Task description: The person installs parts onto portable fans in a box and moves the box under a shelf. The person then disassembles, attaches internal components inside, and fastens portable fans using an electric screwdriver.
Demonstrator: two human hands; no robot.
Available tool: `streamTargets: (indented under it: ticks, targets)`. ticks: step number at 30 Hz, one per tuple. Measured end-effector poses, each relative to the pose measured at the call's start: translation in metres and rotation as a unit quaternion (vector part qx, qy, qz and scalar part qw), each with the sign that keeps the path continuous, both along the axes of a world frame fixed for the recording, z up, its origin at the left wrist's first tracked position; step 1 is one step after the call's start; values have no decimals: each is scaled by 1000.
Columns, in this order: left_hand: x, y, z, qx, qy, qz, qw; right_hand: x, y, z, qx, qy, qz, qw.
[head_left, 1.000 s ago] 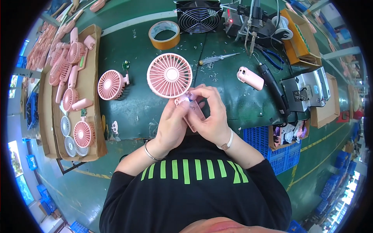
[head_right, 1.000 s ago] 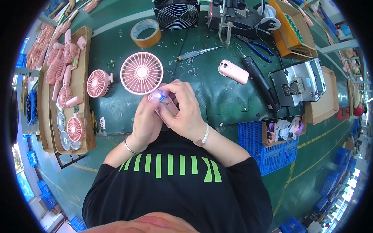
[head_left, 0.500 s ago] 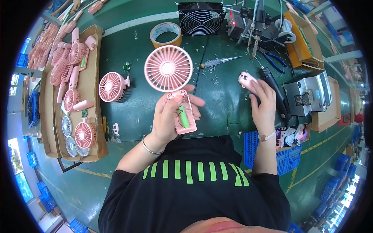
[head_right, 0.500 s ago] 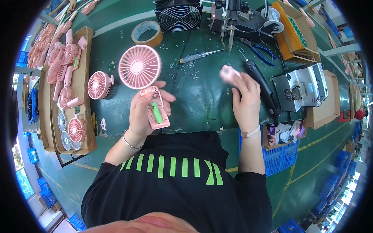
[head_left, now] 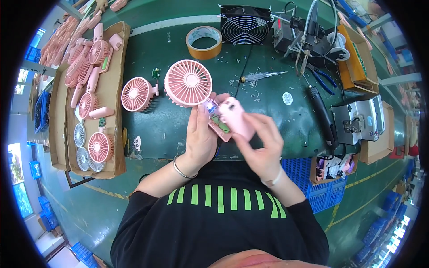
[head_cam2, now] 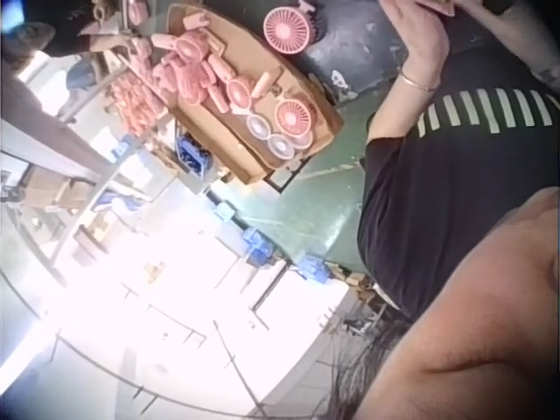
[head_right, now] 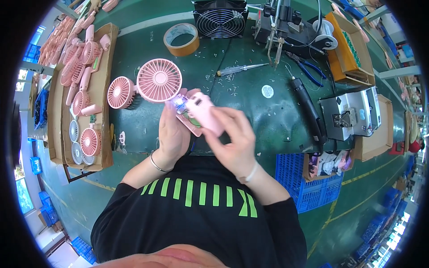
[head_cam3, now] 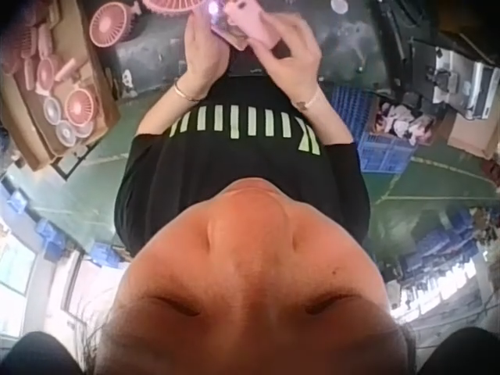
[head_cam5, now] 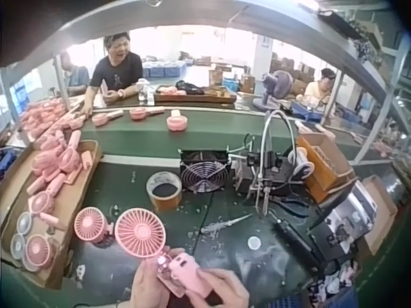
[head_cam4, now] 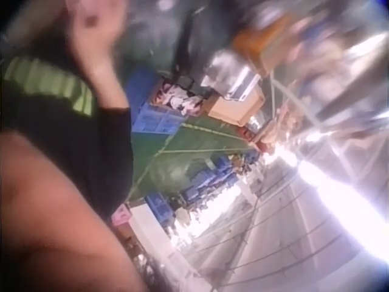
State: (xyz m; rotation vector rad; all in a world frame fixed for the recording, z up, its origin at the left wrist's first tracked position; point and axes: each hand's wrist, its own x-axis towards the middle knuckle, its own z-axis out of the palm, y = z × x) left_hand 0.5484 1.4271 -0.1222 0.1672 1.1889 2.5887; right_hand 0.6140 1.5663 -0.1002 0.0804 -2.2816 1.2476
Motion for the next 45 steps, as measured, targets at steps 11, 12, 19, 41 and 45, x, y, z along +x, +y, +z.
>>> streamTargets:
  ticks: [11,12,19,41,45]
  targets:
    - [6,0,-3,-67,6,21,998,-8,-33,-13,16,0,3,1000]
    - [5,0,-3,-65,5,19,998,-7,-33,-12,53,-2,0,999]
    - [3,-12,-1,-108,76,-15,991,0,8,8,-44,-88,210,973]
    - [-8,-12,2,50,-6,-223,973,86,152,-4,-773,86,-150,611]
    - [-15,-18,7,67,-85,-252,962,91,157,14,-312,154,-243,905]
